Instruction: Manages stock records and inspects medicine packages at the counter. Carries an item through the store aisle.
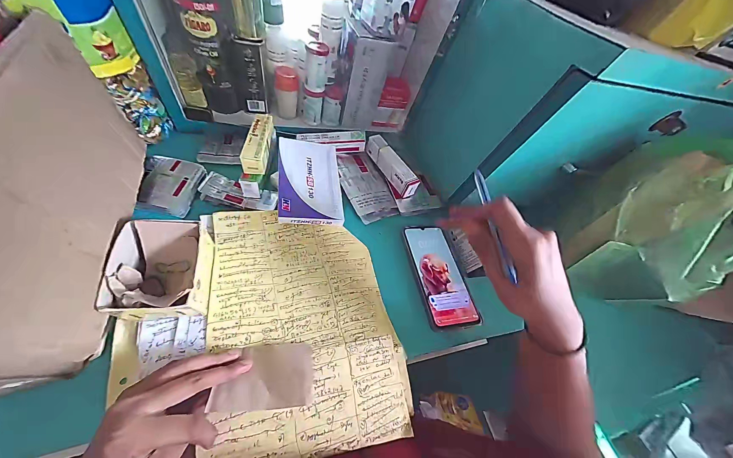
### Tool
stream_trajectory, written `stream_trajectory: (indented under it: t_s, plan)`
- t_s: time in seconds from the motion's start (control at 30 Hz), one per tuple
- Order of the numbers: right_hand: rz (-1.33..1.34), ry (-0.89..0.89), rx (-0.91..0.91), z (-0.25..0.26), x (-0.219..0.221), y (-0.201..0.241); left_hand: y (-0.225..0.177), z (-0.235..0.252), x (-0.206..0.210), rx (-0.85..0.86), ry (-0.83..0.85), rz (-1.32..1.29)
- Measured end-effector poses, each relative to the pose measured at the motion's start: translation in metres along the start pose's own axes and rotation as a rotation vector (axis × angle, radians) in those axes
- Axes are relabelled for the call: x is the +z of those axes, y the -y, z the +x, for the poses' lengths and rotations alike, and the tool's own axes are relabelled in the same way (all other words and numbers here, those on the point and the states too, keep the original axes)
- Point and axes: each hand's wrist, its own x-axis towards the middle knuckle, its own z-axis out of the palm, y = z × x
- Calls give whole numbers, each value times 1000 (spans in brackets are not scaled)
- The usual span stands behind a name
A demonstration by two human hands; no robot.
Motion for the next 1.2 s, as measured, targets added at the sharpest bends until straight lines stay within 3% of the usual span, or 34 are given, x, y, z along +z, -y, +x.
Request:
stream_trajectory:
  t_s: [0.17, 0.4, 0.53, 0.63, 0.8, 0.93, 1.2]
  plan:
    - [20, -67, 71, -75, 29, -24, -3, 1, -3, -41, 20, -49]
    - [-51, 7, 137, -51, 56, -37, -13, -1, -3, -57, -99, -16]
    - [85, -209, 191, -59, 46, -26, -32, 6, -2, -105, -82, 130]
    - [283, -245, 138, -80, 39, -7, -41, 8, 8, -223, -99, 260]
    - [531, 18, -73, -86, 67, 46, -52, 23, 28, -406, -64, 540]
    - [450, 163, -260, -77, 89, 75, -57, 45, 47, -438, -29, 682]
    - [222, 168, -361, -63, 96, 93, -55, 59, 66, -296, 38, 733]
